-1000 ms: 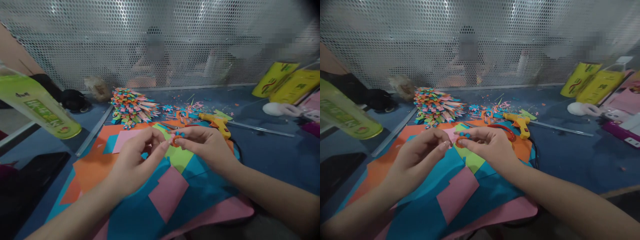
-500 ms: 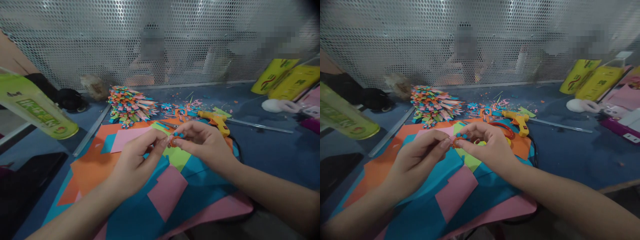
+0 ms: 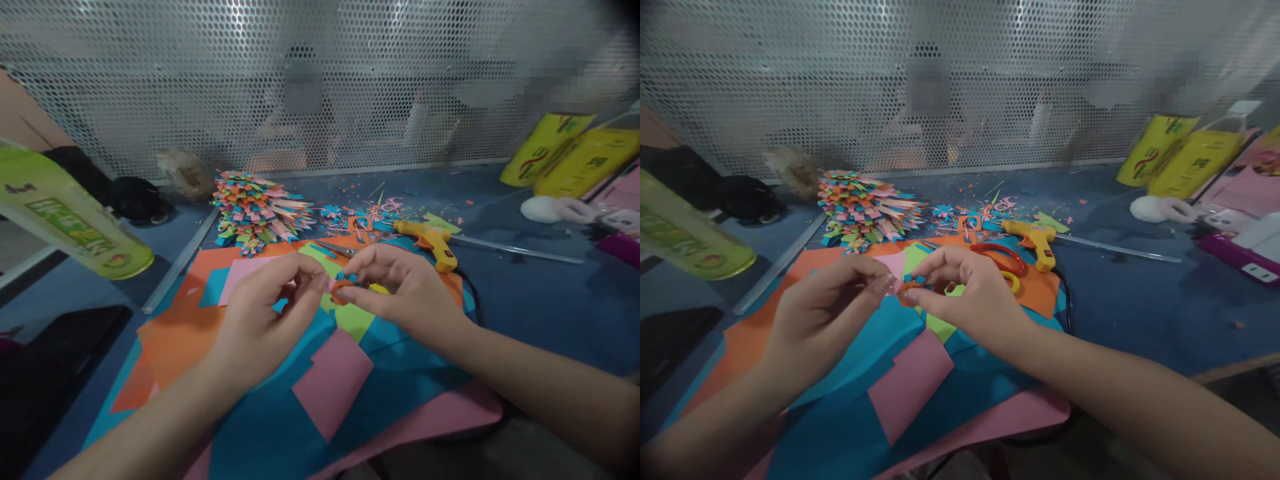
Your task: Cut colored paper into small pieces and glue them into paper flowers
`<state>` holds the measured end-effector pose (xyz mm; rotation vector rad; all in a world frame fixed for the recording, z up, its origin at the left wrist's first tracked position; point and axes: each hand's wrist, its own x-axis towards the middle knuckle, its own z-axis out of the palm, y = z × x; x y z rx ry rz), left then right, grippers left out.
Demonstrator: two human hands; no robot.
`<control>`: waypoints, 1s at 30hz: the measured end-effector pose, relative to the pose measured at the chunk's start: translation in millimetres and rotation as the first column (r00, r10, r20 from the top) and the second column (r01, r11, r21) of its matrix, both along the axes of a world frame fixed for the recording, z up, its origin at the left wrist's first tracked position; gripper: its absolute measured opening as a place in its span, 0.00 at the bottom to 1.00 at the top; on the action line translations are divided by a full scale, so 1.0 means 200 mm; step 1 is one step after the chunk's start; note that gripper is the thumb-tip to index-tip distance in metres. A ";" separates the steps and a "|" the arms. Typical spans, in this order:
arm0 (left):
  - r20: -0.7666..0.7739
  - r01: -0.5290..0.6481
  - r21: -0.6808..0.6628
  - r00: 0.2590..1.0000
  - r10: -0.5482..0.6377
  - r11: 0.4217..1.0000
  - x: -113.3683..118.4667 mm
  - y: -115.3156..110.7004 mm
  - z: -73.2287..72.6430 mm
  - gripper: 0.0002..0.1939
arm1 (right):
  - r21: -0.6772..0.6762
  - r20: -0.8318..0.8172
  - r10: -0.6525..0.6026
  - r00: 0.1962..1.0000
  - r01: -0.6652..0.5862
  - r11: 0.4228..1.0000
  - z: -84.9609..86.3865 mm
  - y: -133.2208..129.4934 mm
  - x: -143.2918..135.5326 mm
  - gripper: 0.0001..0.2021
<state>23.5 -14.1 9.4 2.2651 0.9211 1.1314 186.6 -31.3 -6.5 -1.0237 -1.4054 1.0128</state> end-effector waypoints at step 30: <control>0.007 -0.033 -0.227 0.999 0.035 0.973 0.00 -0.01 0.01 0.05 | 0.138 0.098 -0.103 0.990 0.089 0.986 -0.02 0.01 0.01 0.10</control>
